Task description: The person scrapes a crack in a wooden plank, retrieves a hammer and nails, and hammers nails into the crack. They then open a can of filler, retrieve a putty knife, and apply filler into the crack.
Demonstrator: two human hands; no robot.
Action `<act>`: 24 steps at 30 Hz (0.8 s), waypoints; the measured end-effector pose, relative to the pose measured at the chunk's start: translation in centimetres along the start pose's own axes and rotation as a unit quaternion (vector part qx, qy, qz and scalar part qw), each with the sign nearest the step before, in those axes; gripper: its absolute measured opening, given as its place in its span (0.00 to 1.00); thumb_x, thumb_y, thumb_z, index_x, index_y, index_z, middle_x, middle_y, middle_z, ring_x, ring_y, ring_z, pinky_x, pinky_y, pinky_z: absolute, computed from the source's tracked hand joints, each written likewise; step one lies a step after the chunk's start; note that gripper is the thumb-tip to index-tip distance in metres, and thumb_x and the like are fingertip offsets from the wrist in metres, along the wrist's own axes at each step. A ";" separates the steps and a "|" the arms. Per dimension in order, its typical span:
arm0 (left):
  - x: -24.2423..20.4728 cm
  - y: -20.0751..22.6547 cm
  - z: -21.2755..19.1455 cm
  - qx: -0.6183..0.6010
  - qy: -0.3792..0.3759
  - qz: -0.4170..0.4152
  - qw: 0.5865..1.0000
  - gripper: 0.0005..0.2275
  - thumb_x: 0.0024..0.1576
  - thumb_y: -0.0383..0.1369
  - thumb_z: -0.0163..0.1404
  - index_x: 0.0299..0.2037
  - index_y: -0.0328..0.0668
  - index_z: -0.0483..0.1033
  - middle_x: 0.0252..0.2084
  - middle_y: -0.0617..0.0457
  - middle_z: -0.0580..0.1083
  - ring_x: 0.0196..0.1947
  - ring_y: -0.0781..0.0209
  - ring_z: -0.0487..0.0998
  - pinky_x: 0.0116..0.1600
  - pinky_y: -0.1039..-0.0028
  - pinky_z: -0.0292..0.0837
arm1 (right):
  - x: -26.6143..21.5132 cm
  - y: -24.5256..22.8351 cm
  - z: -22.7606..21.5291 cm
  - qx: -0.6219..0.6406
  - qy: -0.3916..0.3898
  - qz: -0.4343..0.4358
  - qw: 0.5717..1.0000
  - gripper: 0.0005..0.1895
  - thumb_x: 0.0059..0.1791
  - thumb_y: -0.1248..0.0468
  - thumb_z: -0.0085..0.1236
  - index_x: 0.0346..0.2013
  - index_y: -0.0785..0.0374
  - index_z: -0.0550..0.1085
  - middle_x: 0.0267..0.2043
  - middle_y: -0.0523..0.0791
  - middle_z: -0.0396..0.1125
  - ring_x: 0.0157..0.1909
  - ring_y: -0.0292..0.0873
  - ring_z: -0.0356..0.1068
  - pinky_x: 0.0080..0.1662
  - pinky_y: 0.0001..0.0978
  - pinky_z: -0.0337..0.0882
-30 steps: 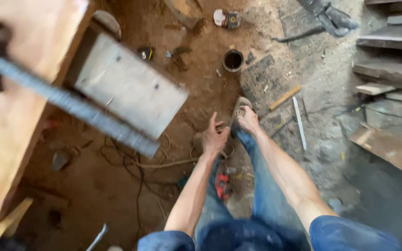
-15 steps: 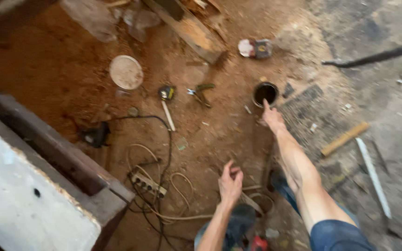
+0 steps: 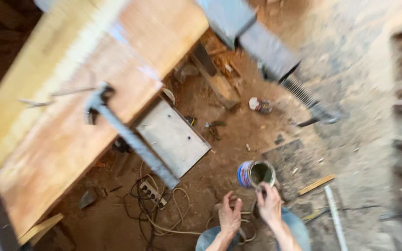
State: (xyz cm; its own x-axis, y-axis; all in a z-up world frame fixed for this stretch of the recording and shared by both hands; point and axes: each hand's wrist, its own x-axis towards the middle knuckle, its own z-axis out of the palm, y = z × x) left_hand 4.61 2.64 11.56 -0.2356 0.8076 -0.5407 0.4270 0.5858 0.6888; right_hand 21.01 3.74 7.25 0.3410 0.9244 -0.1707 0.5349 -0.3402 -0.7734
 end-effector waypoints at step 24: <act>-7.8 34.3 -26.6 -0.475 0.060 0.289 0.829 0.46 0.49 0.47 0.65 0.75 0.36 0.52 0.70 0.41 0.64 0.69 0.48 0.66 0.73 0.60 0.63 | 4.1 -47.8 -28.5 0.106 -0.119 -0.361 0.919 0.22 0.51 0.71 0.63 0.59 0.69 0.71 0.47 0.51 0.72 0.43 0.41 0.75 0.42 0.30 0.78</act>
State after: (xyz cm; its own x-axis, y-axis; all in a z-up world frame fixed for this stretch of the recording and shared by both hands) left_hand -2.14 18.24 52.26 -0.3411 0.9397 0.0256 -0.3672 -0.1582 0.9166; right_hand 18.86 18.86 60.95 -0.2369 0.9158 0.3244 0.3841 0.3950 -0.8345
